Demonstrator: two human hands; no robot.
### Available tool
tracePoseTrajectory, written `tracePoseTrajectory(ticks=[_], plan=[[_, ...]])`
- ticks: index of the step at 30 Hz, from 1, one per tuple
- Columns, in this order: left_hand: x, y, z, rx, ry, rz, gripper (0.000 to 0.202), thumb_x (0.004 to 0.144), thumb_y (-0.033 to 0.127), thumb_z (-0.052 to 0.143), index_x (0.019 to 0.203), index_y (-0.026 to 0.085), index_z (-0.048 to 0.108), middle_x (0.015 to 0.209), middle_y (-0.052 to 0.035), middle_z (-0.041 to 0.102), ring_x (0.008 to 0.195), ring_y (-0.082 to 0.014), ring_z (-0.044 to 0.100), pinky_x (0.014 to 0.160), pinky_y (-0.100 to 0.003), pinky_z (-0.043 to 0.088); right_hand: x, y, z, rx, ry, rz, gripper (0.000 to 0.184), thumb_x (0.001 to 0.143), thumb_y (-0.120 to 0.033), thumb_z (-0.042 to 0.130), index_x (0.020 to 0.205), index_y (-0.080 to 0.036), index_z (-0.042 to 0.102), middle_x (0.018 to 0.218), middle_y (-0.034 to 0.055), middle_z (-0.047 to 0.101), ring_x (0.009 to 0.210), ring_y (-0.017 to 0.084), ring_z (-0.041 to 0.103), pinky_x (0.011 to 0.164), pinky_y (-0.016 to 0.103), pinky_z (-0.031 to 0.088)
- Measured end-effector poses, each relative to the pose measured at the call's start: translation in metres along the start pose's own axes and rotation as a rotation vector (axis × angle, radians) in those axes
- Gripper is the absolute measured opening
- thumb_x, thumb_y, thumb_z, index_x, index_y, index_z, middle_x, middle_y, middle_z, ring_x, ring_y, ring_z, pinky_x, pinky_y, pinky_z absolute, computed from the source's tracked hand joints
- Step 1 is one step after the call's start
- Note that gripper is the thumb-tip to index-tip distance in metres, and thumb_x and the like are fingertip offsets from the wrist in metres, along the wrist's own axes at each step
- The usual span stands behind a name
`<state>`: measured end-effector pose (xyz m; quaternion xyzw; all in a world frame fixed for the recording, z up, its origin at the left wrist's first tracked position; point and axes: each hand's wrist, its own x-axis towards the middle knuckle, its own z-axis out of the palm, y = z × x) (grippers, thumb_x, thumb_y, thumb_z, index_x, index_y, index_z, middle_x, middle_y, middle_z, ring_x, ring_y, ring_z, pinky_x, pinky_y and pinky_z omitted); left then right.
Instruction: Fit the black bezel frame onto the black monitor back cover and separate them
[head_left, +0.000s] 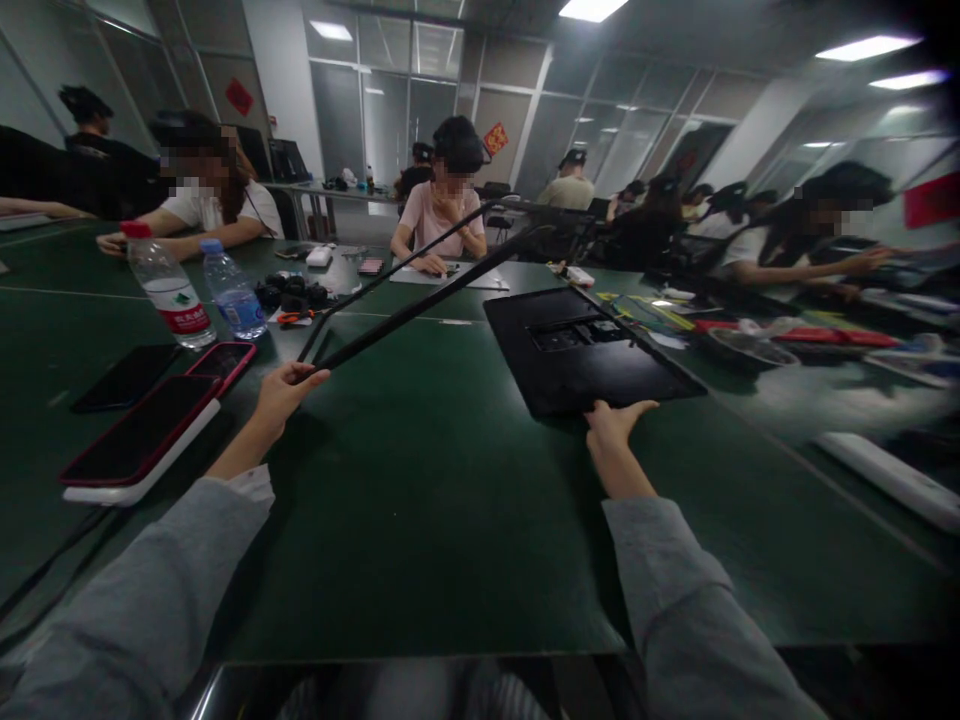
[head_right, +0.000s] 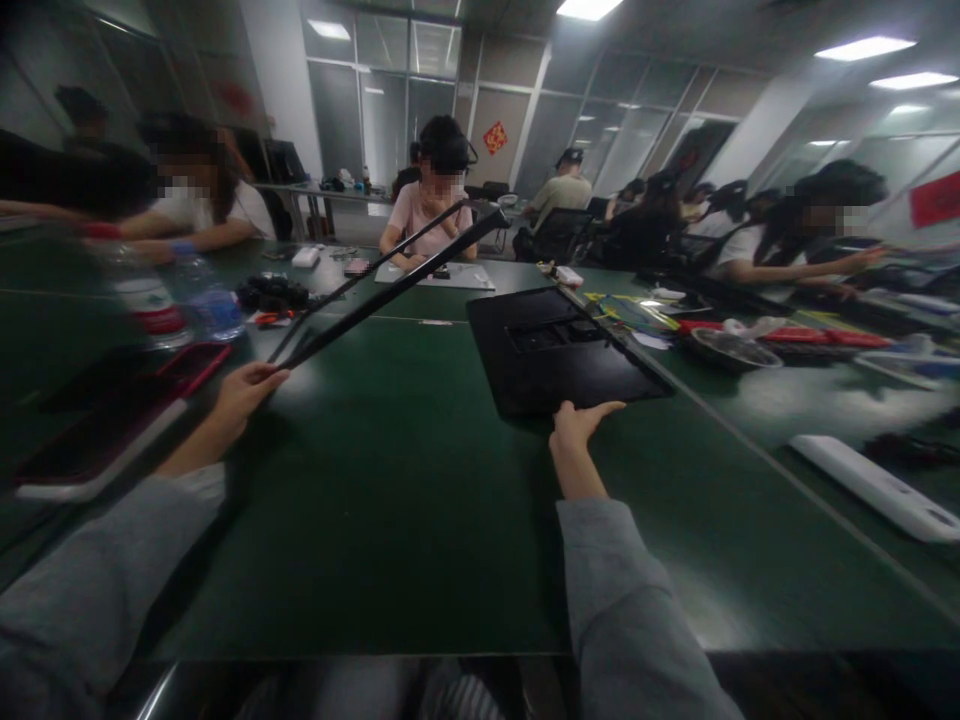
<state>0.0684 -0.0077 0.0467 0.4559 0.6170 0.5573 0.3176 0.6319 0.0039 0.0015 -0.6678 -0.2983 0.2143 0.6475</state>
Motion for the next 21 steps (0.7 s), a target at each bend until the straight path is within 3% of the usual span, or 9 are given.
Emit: tracePoseTrajectory(ticks=[3, 6, 11, 13, 16, 18, 21], plan=[[0.001, -0.003, 0.001, -0.004, -0.008, 0.012, 0.068, 0.039, 0.063, 0.094, 0.085, 0.019, 0.072, 0.08, -0.0025, 0.071, 0.075, -0.0188, 0.063, 0.07, -0.03, 0.045, -0.007, -0.006, 0.013, 0.064, -0.019, 0.188, 0.13, 0.071, -0.019, 0.063, 0.171, -0.037, -0.018, 0.122, 0.0052, 0.062, 0.071, 0.011, 0.053, 0.064, 0.024, 0.059], [0.0, -0.003, 0.003, -0.008, -0.01, 0.037, 0.065, 0.041, 0.061, 0.094, 0.085, 0.019, 0.071, 0.083, -0.0037, 0.072, 0.079, -0.0203, 0.065, 0.073, -0.031, 0.047, -0.019, -0.016, 0.023, 0.151, -0.173, 0.27, 0.132, 0.066, -0.014, 0.064, 0.172, -0.043, -0.008, 0.125, 0.0027, 0.066, 0.071, 0.009, 0.056, 0.06, 0.018, 0.054], [0.001, -0.002, 0.002, 0.054, -0.03, 0.109, 0.057, 0.049, 0.059, 0.093, 0.085, 0.02, 0.072, 0.084, -0.0042, 0.072, 0.082, -0.0226, 0.066, 0.077, -0.034, 0.049, -0.035, -0.029, 0.03, 0.238, -0.538, 0.251, 0.124, 0.061, -0.009, 0.074, 0.169, -0.044, 0.027, 0.123, -0.0009, 0.073, 0.082, 0.012, 0.068, 0.063, 0.019, 0.055], [0.002, 0.0, -0.001, 0.113, -0.045, 0.163, 0.054, 0.052, 0.057, 0.093, 0.085, 0.02, 0.072, 0.086, -0.0046, 0.073, 0.087, -0.0242, 0.068, 0.081, -0.035, 0.051, -0.036, -0.034, 0.032, 0.181, -0.572, 0.211, 0.111, 0.063, -0.012, 0.078, 0.164, -0.037, 0.041, 0.112, 0.0002, 0.076, 0.087, 0.015, 0.071, 0.074, 0.024, 0.059], [0.0, 0.006, -0.007, 0.226, -0.066, 0.232, 0.05, 0.055, 0.052, 0.096, 0.087, 0.021, 0.074, 0.091, -0.0052, 0.075, 0.093, -0.0264, 0.069, 0.088, -0.038, 0.053, -0.03, -0.044, 0.029, 0.124, -0.455, 0.065, 0.078, 0.077, -0.033, 0.08, 0.151, -0.023, 0.057, 0.099, 0.0063, 0.076, 0.095, 0.021, 0.074, 0.092, 0.036, 0.062], [-0.003, 0.01, -0.011, 0.307, -0.097, 0.259, 0.048, 0.057, 0.052, 0.096, 0.088, 0.022, 0.075, 0.094, -0.0056, 0.075, 0.095, -0.0274, 0.069, 0.089, -0.038, 0.053, -0.025, -0.054, 0.024, 0.129, -0.443, -0.015, 0.065, 0.09, -0.06, 0.066, 0.14, -0.019, 0.062, 0.103, 0.0134, 0.076, 0.104, 0.027, 0.075, 0.098, 0.045, 0.061], [-0.007, 0.014, -0.013, 0.406, -0.136, 0.3, 0.046, 0.058, 0.053, 0.097, 0.087, 0.024, 0.076, 0.097, -0.0065, 0.076, 0.099, -0.03, 0.069, 0.09, -0.04, 0.053, -0.022, -0.068, 0.014, 0.107, -0.577, -0.059, 0.082, 0.095, -0.083, 0.031, 0.137, -0.02, 0.062, 0.117, 0.02, 0.074, 0.114, 0.032, 0.073, 0.101, 0.052, 0.059]])
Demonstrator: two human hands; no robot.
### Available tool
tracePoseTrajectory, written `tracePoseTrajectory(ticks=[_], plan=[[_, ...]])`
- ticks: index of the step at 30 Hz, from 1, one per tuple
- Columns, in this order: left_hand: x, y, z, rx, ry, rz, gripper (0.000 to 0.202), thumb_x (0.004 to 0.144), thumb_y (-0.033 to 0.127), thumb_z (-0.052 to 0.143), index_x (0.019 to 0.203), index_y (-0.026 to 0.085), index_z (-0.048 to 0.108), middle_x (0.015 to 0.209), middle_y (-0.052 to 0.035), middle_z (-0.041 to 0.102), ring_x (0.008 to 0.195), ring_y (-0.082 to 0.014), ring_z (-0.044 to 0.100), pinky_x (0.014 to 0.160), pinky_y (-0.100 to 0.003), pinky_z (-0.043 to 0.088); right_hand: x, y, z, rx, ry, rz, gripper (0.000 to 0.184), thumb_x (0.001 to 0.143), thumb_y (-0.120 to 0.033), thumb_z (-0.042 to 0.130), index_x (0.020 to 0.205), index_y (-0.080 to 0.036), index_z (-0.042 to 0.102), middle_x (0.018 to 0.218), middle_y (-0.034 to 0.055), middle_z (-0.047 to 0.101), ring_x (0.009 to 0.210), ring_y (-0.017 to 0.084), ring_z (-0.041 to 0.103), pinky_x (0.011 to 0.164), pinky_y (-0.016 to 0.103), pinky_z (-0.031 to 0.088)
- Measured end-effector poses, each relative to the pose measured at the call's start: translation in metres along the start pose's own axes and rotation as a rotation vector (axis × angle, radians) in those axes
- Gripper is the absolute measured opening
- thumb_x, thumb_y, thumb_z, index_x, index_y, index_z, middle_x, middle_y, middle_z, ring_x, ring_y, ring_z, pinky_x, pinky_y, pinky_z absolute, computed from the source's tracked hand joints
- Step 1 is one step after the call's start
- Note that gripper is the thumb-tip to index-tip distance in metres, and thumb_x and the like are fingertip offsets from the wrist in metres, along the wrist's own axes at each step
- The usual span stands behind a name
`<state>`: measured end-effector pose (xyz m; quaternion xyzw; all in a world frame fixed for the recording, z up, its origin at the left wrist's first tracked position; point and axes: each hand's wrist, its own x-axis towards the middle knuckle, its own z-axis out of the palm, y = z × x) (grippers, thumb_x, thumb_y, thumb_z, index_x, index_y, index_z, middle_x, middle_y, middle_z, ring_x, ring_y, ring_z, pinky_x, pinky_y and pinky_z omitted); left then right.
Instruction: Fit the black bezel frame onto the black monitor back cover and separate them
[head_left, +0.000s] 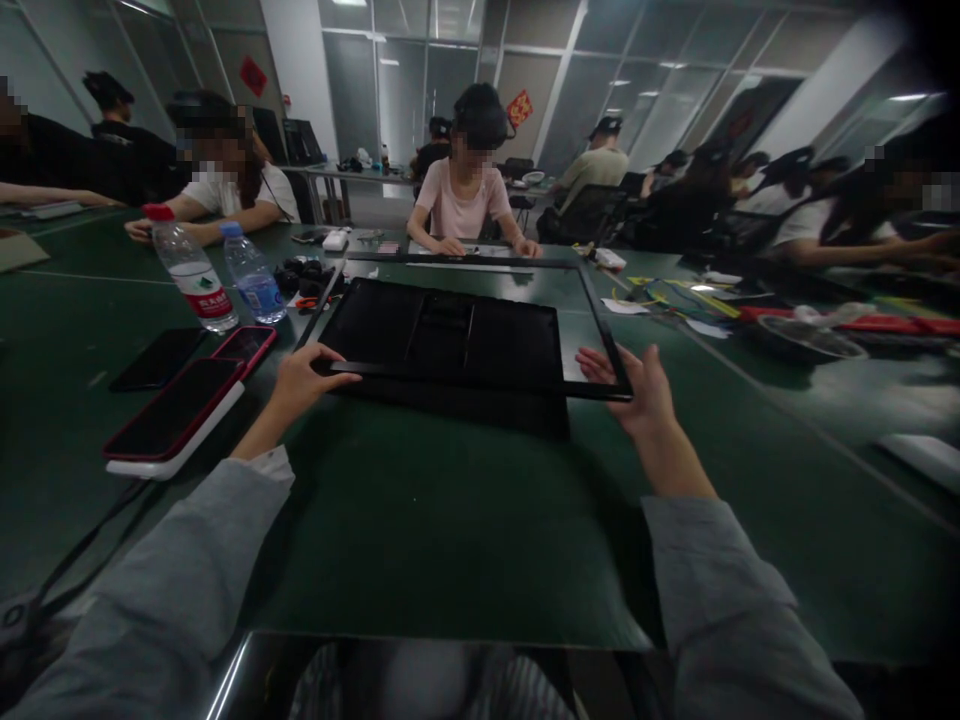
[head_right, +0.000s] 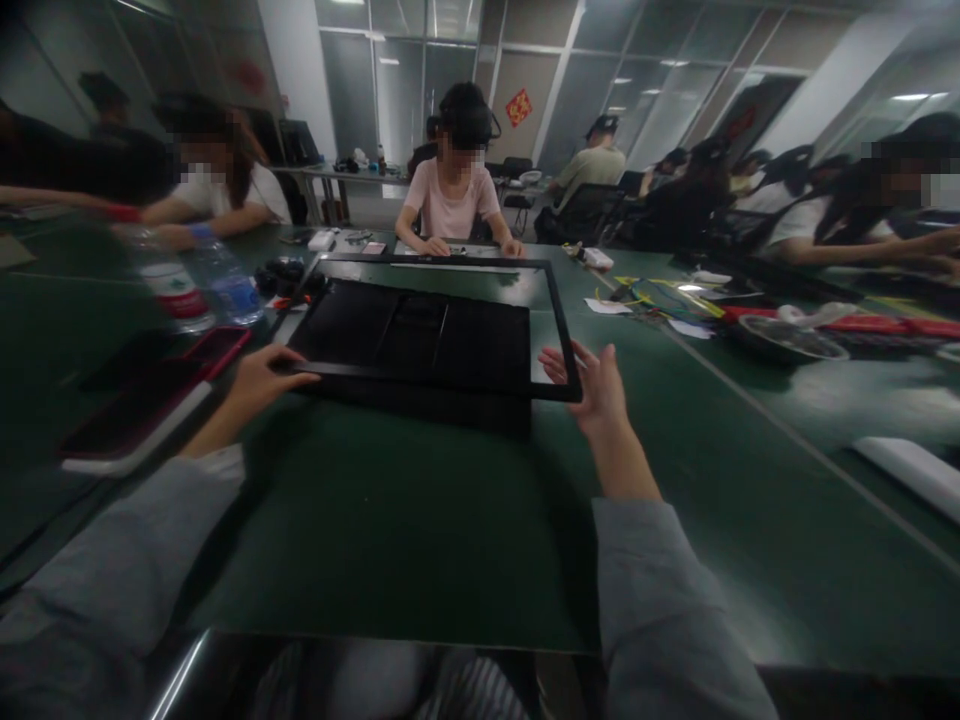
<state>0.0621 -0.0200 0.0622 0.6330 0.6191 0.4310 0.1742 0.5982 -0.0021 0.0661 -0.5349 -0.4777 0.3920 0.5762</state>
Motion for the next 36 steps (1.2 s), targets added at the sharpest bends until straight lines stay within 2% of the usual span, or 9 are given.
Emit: tracePoseTrajectory(ticks=[1, 3, 6, 9, 12, 17, 29, 33, 36], plan=[[0.0, 0.0, 0.0, 0.02, -0.008, 0.013, 0.046, 0.058, 0.053, 0.097, 0.086, 0.024, 0.075, 0.098, -0.007, 0.076, 0.101, -0.0311, 0.069, 0.091, -0.041, 0.053, -0.002, -0.002, -0.001, -0.021, -0.03, -0.013, 0.085, 0.094, -0.085, 0.031, 0.138, -0.02, 0.061, 0.119, 0.0199, 0.073, 0.115, 0.032, 0.073, 0.102, 0.053, 0.059], [0.0, -0.004, 0.0, 0.047, -0.02, 0.036, 0.045, 0.059, 0.054, 0.097, 0.085, 0.025, 0.075, 0.1, -0.008, 0.076, 0.102, -0.0325, 0.069, 0.093, -0.043, 0.052, -0.006, 0.001, 0.003, -0.094, -0.03, -0.059, 0.081, 0.089, -0.08, 0.052, 0.142, -0.02, 0.059, 0.117, 0.0176, 0.074, 0.113, 0.032, 0.073, 0.104, 0.053, 0.058], [0.003, -0.016, 0.002, 0.09, -0.032, 0.068, 0.046, 0.06, 0.057, 0.096, 0.087, 0.026, 0.076, 0.1, -0.0083, 0.076, 0.101, -0.0316, 0.069, 0.092, -0.042, 0.052, -0.007, 0.018, 0.013, -0.282, -0.004, -0.199, 0.082, 0.079, -0.055, 0.075, 0.15, -0.019, 0.054, 0.118, 0.0149, 0.074, 0.115, 0.031, 0.071, 0.109, 0.054, 0.054], [0.006, -0.028, 0.004, 0.116, -0.095, 0.096, 0.045, 0.062, 0.06, 0.094, 0.087, 0.027, 0.077, 0.099, -0.0081, 0.077, 0.097, -0.031, 0.069, 0.091, -0.042, 0.051, -0.006, 0.038, 0.023, -0.491, 0.043, -0.356, 0.078, 0.085, -0.043, 0.063, 0.157, -0.014, 0.05, 0.137, 0.02, 0.068, 0.135, 0.033, 0.061, 0.118, 0.056, 0.046], [0.009, -0.037, 0.005, 0.144, -0.108, 0.148, 0.046, 0.065, 0.063, 0.092, 0.087, 0.026, 0.076, 0.1, -0.0093, 0.076, 0.099, -0.0319, 0.068, 0.093, -0.043, 0.05, -0.007, 0.05, 0.029, -0.644, 0.104, -0.393, 0.075, 0.089, -0.036, 0.052, 0.159, -0.009, 0.048, 0.152, 0.0235, 0.059, 0.146, 0.034, 0.052, 0.125, 0.057, 0.038], [0.012, -0.044, 0.005, 0.148, -0.117, 0.254, 0.047, 0.065, 0.067, 0.09, 0.085, 0.026, 0.075, 0.102, -0.0091, 0.075, 0.103, -0.0319, 0.066, 0.1, -0.046, 0.048, -0.013, 0.061, 0.036, -0.708, 0.142, -0.347, 0.073, 0.093, -0.037, 0.047, 0.161, -0.011, 0.047, 0.152, 0.0225, 0.059, 0.145, 0.035, 0.053, 0.125, 0.061, 0.037], [0.017, -0.057, 0.003, 0.164, -0.194, 0.287, 0.047, 0.064, 0.068, 0.09, 0.084, 0.026, 0.077, 0.112, -0.0102, 0.075, 0.121, -0.0345, 0.061, 0.118, -0.054, 0.037, -0.025, 0.064, 0.048, -0.702, 0.13, -0.327, 0.073, 0.089, -0.036, 0.048, 0.158, -0.01, 0.05, 0.156, 0.0221, 0.057, 0.147, 0.037, 0.053, 0.126, 0.063, 0.037], [0.021, -0.069, 0.002, 0.134, -0.005, 0.204, 0.058, 0.075, 0.067, 0.082, 0.113, 0.023, 0.079, 0.142, -0.015, 0.066, 0.141, -0.0358, 0.052, 0.124, -0.053, 0.033, -0.028, 0.065, 0.051, -0.714, 0.147, -0.303, 0.075, 0.089, -0.033, 0.047, 0.158, -0.004, 0.049, 0.157, 0.0256, 0.055, 0.146, 0.038, 0.055, 0.125, 0.062, 0.039], [0.023, -0.077, 0.002, 0.069, 0.087, 0.017, 0.065, 0.088, 0.058, 0.071, 0.137, 0.015, 0.069, 0.145, -0.0201, 0.064, 0.136, -0.0336, 0.06, 0.118, -0.049, 0.043, -0.024, 0.065, 0.05, -0.717, 0.176, -0.301, 0.073, 0.088, -0.032, 0.048, 0.156, -0.006, 0.052, 0.154, 0.0239, 0.059, 0.141, 0.038, 0.06, 0.122, 0.061, 0.042]])
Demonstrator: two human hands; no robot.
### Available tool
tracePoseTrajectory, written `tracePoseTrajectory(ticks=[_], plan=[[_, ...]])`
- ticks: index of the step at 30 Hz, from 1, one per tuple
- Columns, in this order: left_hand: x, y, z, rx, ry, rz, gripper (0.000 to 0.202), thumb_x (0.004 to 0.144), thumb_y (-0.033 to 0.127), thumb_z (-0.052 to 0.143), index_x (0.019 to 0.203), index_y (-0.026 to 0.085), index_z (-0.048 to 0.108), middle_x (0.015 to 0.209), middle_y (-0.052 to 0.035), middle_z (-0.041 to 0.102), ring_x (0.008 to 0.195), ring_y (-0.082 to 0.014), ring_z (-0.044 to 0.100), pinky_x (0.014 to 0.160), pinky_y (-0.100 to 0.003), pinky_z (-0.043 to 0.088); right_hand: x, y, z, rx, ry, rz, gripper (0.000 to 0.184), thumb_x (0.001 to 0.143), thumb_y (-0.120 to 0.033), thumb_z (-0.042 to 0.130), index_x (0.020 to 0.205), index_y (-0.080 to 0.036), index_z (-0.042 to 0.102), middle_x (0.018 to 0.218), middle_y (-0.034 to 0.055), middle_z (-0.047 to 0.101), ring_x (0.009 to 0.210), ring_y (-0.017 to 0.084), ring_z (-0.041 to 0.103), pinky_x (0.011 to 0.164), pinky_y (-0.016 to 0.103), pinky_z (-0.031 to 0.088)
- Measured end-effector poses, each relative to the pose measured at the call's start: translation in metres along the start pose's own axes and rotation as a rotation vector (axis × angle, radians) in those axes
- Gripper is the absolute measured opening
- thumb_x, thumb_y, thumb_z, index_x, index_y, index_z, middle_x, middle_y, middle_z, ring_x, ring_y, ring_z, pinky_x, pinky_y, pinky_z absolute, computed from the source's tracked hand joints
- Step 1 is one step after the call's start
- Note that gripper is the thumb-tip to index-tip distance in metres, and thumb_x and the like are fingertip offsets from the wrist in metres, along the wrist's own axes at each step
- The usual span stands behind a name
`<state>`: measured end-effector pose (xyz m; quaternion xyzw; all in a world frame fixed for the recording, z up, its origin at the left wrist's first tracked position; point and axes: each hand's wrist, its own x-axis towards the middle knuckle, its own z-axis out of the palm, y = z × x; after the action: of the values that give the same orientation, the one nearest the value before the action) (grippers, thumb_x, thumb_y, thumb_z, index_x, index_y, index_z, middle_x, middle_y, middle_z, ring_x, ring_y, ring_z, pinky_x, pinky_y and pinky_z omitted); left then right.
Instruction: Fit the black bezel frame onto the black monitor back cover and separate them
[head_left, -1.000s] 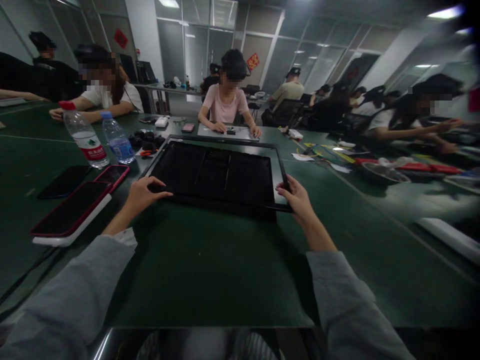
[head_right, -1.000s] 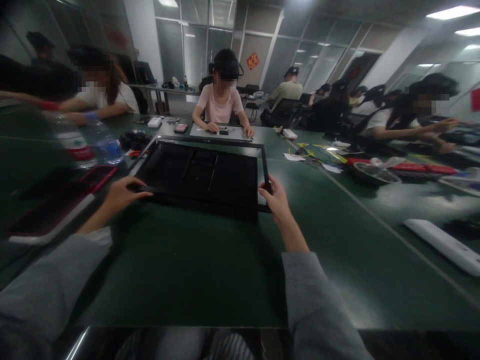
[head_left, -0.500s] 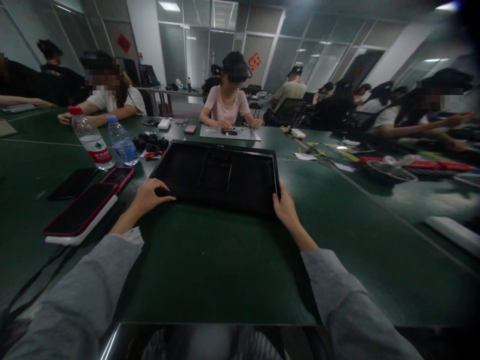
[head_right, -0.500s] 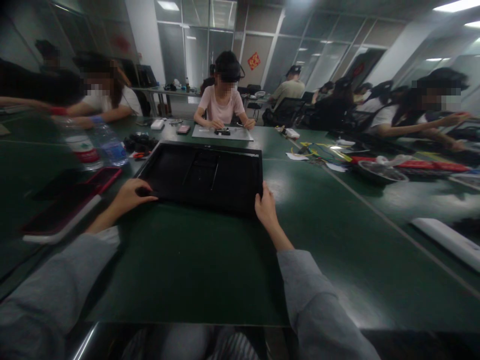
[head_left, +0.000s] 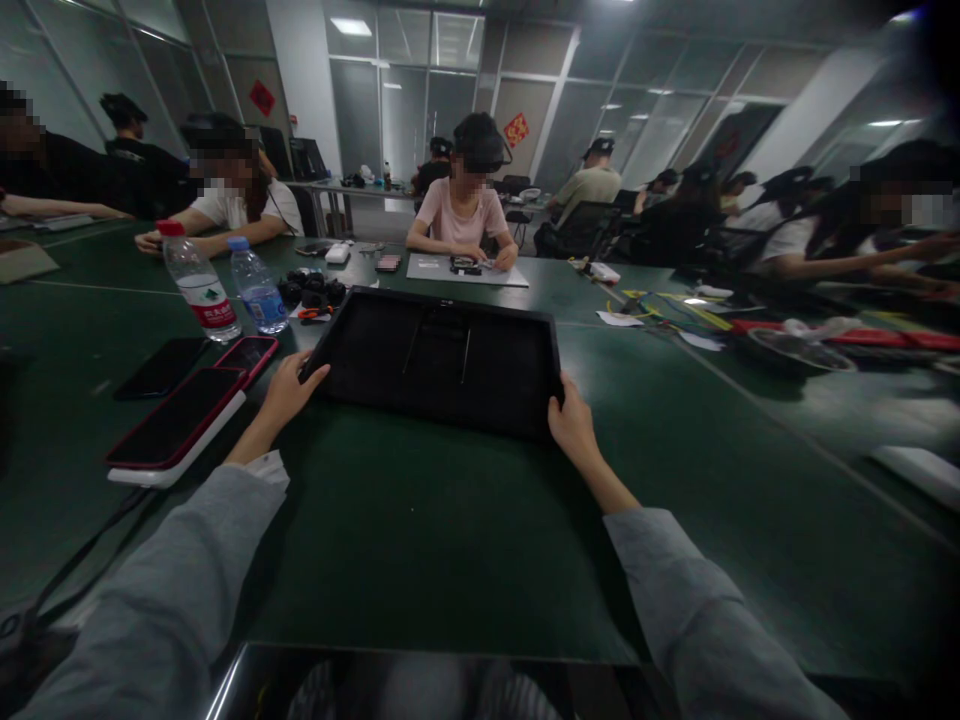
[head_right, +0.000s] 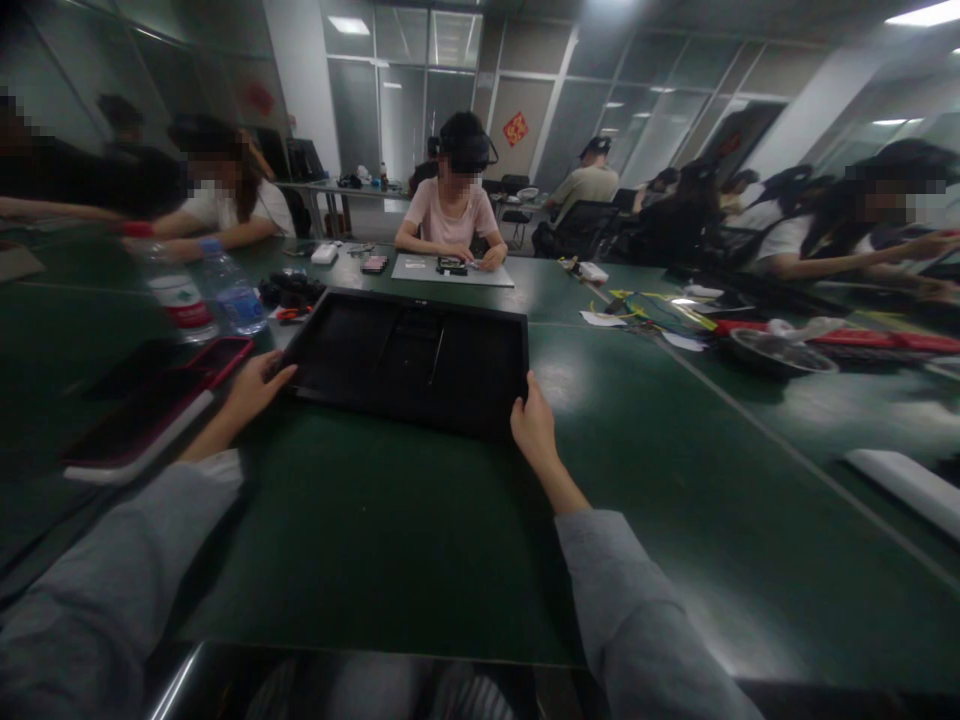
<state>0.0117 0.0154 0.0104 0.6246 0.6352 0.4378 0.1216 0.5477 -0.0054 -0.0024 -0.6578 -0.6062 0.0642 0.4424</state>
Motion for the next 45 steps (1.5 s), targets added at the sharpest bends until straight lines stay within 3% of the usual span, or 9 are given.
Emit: tracePoseTrajectory(ticks=[3, 6, 10, 13, 19, 28, 35, 39, 45], plan=[[-0.001, 0.001, 0.002, -0.015, -0.015, -0.126, 0.063, 0.086, 0.049, 0.074, 0.138, 0.014, 0.069, 0.139, -0.0201, 0.07, 0.122, -0.0323, 0.069, 0.111, -0.046, 0.05, 0.009, 0.004, -0.005, -0.002, 0.071, 0.018, 0.067, 0.086, -0.032, 0.053, 0.15, -0.013, 0.061, 0.138, 0.0189, 0.072, 0.125, 0.035, 0.07, 0.116, 0.058, 0.049], [-0.003, 0.011, 0.003, -0.049, -0.025, -0.156, 0.053, 0.082, 0.045, 0.078, 0.126, 0.016, 0.076, 0.128, -0.0172, 0.077, 0.112, -0.0311, 0.074, 0.102, -0.043, 0.054, 0.021, 0.011, -0.011, -0.014, 0.114, 0.053, 0.058, 0.084, -0.035, 0.06, 0.138, -0.016, 0.071, 0.115, 0.0148, 0.079, 0.106, 0.031, 0.075, 0.106, 0.054, 0.055], [-0.007, 0.027, 0.005, -0.092, -0.008, -0.209, 0.041, 0.077, 0.05, 0.082, 0.104, 0.02, 0.082, 0.102, -0.0122, 0.082, 0.101, -0.033, 0.075, 0.088, -0.04, 0.057, 0.036, 0.024, -0.013, -0.001, 0.125, 0.134, 0.055, 0.082, -0.041, 0.067, 0.13, -0.015, 0.076, 0.089, 0.01, 0.078, 0.087, 0.028, 0.073, 0.097, 0.052, 0.057], [-0.007, 0.031, 0.007, -0.082, 0.013, -0.215, 0.038, 0.074, 0.052, 0.084, 0.097, 0.021, 0.083, 0.094, -0.011, 0.081, 0.096, -0.0336, 0.074, 0.084, -0.039, 0.056, 0.046, 0.033, -0.009, 0.095, 0.099, 0.177, 0.059, 0.08, -0.048, 0.073, 0.128, -0.014, 0.077, 0.08, 0.0075, 0.075, 0.079, 0.026, 0.071, 0.093, 0.05, 0.057], [0.0, 0.019, 0.013, -0.008, 0.005, -0.202, 0.049, 0.085, 0.061, 0.067, 0.105, 0.019, 0.084, 0.102, -0.0133, 0.081, 0.1, -0.0338, 0.074, 0.089, -0.04, 0.052, 0.056, 0.043, 0.0, 0.434, -0.009, 0.257, 0.078, 0.07, -0.058, 0.082, 0.135, -0.016, 0.07, 0.084, 0.0066, 0.077, 0.08, 0.025, 0.073, 0.078, 0.041, 0.061], [0.013, 0.009, 0.015, 0.052, 0.024, -0.223, 0.049, 0.086, 0.063, 0.066, 0.101, 0.02, 0.083, 0.094, -0.0102, 0.081, 0.099, -0.032, 0.072, 0.085, -0.036, 0.05, 0.068, 0.044, 0.006, 0.434, -0.032, 0.268, 0.078, 0.072, -0.05, 0.08, 0.14, -0.013, 0.069, 0.089, 0.0083, 0.077, 0.087, 0.028, 0.075, 0.087, 0.047, 0.062], [0.005, 0.015, 0.014, 0.289, -0.024, -0.202, 0.058, 0.096, 0.059, 0.055, 0.129, 0.017, 0.079, 0.118, -0.0165, 0.081, 0.107, -0.0327, 0.073, 0.091, -0.038, 0.052, 0.067, 0.046, 0.006, 0.434, 0.014, 0.222, 0.067, 0.071, -0.052, 0.08, 0.127, -0.015, 0.074, 0.101, 0.0118, 0.08, 0.097, 0.03, 0.076, 0.099, 0.054, 0.06], [0.0, 0.019, 0.015, 0.343, 0.014, -0.156, 0.058, 0.099, 0.059, 0.052, 0.13, 0.018, 0.08, 0.119, -0.0181, 0.081, 0.109, -0.0362, 0.074, 0.095, -0.042, 0.052, 0.067, 0.043, 0.003, 0.472, 0.013, 0.2, 0.056, 0.072, -0.046, 0.079, 0.119, -0.015, 0.077, 0.12, 0.0156, 0.079, 0.115, 0.032, 0.074, 0.11, 0.053, 0.055], [0.004, 0.016, 0.019, 0.264, 0.022, -0.164, 0.056, 0.096, 0.059, 0.058, 0.127, 0.018, 0.081, 0.119, -0.0178, 0.081, 0.111, -0.0373, 0.074, 0.098, -0.044, 0.053, 0.07, 0.046, 0.004, 0.358, -0.019, 0.17, 0.06, 0.075, -0.05, 0.078, 0.123, -0.016, 0.073, 0.108, 0.016, 0.079, 0.11, 0.035, 0.074, 0.106, 0.058, 0.057]])
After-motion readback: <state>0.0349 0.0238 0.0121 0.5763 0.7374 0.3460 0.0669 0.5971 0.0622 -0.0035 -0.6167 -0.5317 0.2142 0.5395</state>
